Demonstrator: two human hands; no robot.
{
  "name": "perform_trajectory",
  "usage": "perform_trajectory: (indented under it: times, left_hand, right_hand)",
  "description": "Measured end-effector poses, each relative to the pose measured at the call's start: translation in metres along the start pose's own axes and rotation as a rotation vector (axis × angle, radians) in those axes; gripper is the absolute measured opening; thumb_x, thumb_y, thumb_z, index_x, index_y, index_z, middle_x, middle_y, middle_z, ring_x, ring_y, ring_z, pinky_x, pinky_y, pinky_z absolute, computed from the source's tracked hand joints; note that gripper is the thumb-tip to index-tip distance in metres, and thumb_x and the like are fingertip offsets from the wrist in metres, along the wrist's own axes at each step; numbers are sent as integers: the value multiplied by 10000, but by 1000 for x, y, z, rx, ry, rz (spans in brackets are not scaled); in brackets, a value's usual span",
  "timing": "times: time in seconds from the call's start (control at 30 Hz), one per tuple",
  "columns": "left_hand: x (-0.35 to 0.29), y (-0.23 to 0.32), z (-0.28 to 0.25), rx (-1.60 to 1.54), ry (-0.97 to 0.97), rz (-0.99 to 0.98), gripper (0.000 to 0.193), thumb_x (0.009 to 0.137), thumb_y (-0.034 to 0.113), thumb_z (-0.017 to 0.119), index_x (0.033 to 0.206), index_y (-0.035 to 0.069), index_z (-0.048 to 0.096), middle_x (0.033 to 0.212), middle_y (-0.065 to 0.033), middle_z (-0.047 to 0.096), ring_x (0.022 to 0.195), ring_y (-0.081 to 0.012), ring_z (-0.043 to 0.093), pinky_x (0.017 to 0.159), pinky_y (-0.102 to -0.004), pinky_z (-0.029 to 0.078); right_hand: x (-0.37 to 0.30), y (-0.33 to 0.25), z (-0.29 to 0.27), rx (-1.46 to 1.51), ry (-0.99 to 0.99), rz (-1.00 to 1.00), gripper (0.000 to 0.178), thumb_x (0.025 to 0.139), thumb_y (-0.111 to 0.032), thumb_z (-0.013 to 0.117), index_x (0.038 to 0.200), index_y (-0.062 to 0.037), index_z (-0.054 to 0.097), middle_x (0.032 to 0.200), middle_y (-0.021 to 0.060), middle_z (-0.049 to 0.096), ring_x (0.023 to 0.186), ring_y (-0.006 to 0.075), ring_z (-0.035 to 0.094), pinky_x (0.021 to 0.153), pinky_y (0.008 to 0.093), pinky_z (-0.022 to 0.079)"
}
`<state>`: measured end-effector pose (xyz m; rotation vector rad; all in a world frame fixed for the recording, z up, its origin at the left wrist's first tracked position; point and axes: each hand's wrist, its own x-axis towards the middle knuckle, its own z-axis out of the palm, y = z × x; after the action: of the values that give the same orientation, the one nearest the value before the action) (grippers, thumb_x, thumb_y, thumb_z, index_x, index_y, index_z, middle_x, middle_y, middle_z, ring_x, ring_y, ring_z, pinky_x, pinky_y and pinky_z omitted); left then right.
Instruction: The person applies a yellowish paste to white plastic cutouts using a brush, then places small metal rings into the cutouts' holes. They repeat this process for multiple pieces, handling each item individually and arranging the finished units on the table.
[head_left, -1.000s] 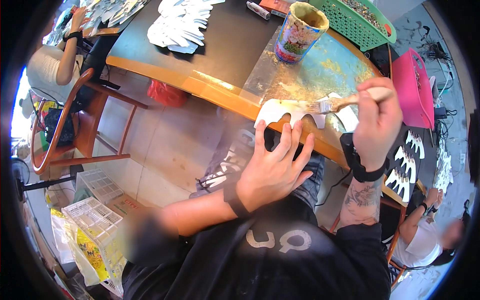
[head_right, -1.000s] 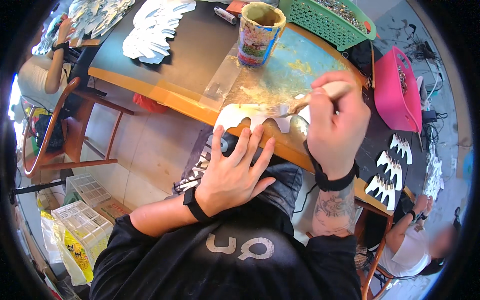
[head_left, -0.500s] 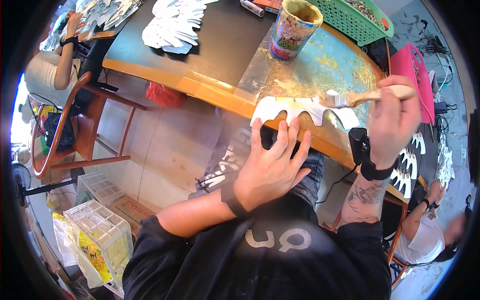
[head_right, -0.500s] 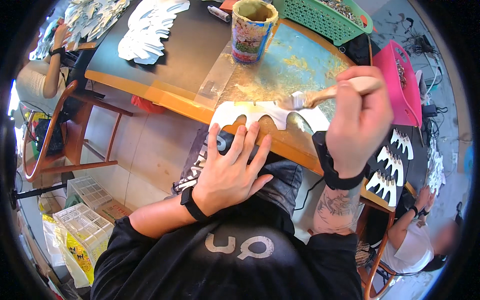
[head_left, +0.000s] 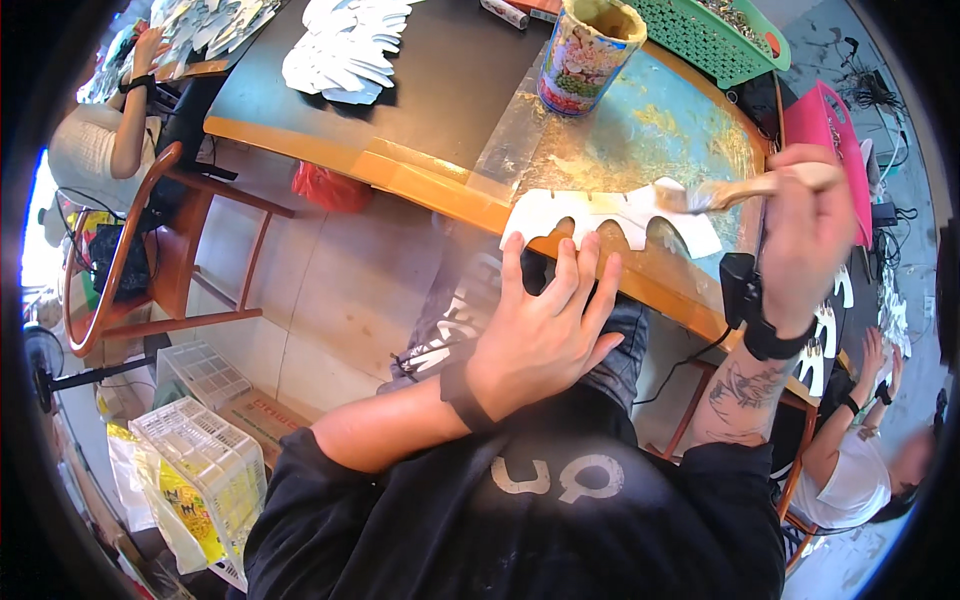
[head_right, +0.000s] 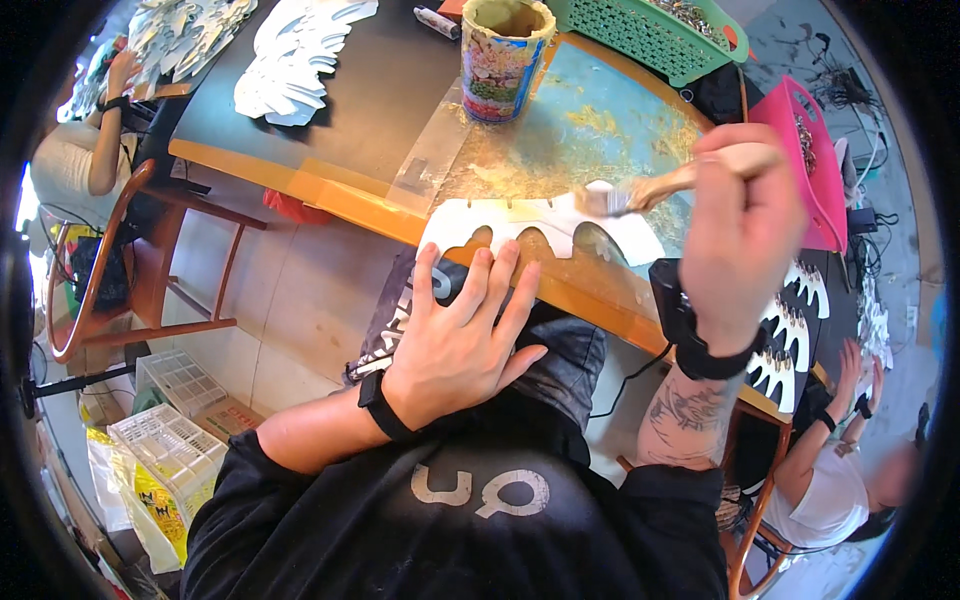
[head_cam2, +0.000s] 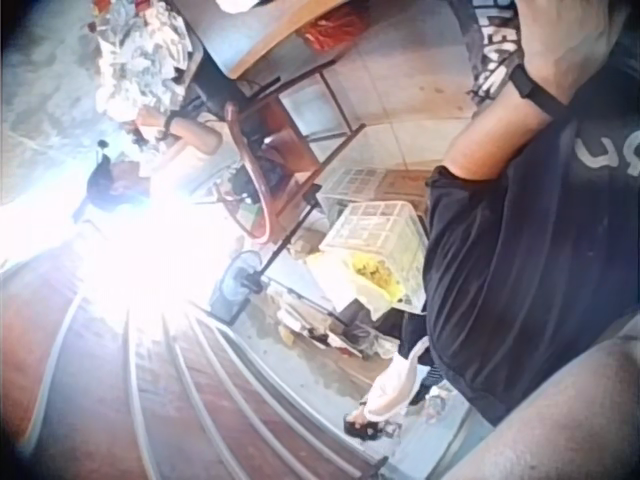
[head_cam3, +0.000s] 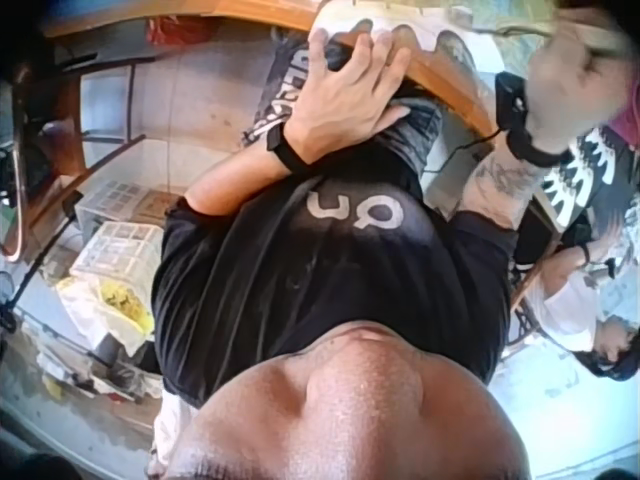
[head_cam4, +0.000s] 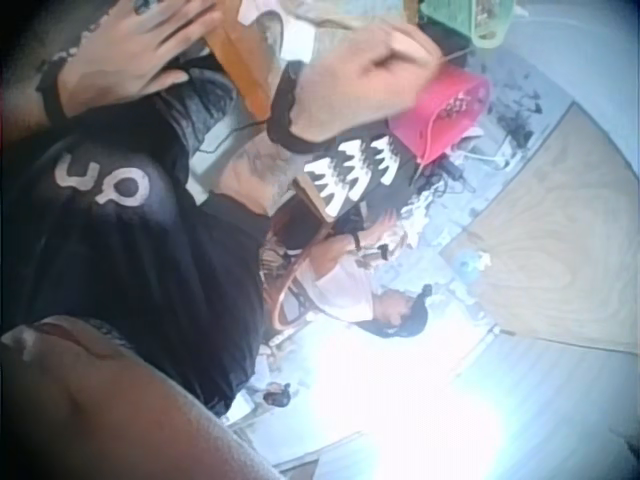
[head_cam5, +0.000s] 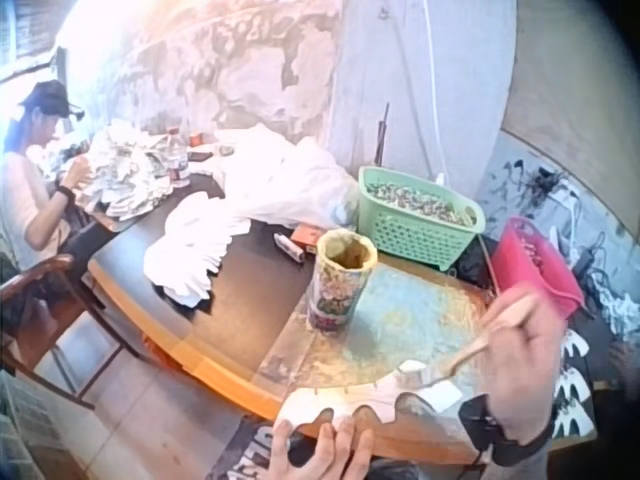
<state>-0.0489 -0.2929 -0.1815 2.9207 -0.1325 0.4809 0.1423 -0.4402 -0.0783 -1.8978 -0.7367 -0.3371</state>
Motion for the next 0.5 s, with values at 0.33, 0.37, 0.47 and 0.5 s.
perform_trajectory:
  times: [0.33,0.37,0.47,0.5]
  left_hand:
    - [0,0,1,27,-2,2,771,919,546,648,1454,2,539,1509,-213,518,1316,-329,523,1108,-740,293]
    - [1,0,1,31,-1,3,772,919,545,648,1454,0,538,1508,-212,519,1314,-328,525,1110,-738,292]
    - [1,0,2,28,5,-4,774,921,545,645,1453,-6,537,1505,-210,522,1307,-326,531,1113,-734,292]
    - [0,1,2,23,7,-5,774,922,545,644,1452,-8,536,1504,-209,523,1305,-325,533,1113,-732,292]
  right_hand:
    - [-11,7,30,-140,-272,-5,55,916,-53,619,947,-9,629,874,93,673,616,122,612,584,300,479]
    - [-6,12,23,-163,-243,-67,61,910,-30,597,952,5,624,885,89,668,634,107,593,586,276,463]
    - [-7,3,11,-23,-128,-80,47,939,-27,592,917,8,614,923,66,672,658,91,564,587,251,439]
    - [-12,-8,12,109,-90,-33,52,948,-28,591,913,5,612,933,57,673,663,88,557,588,248,435]
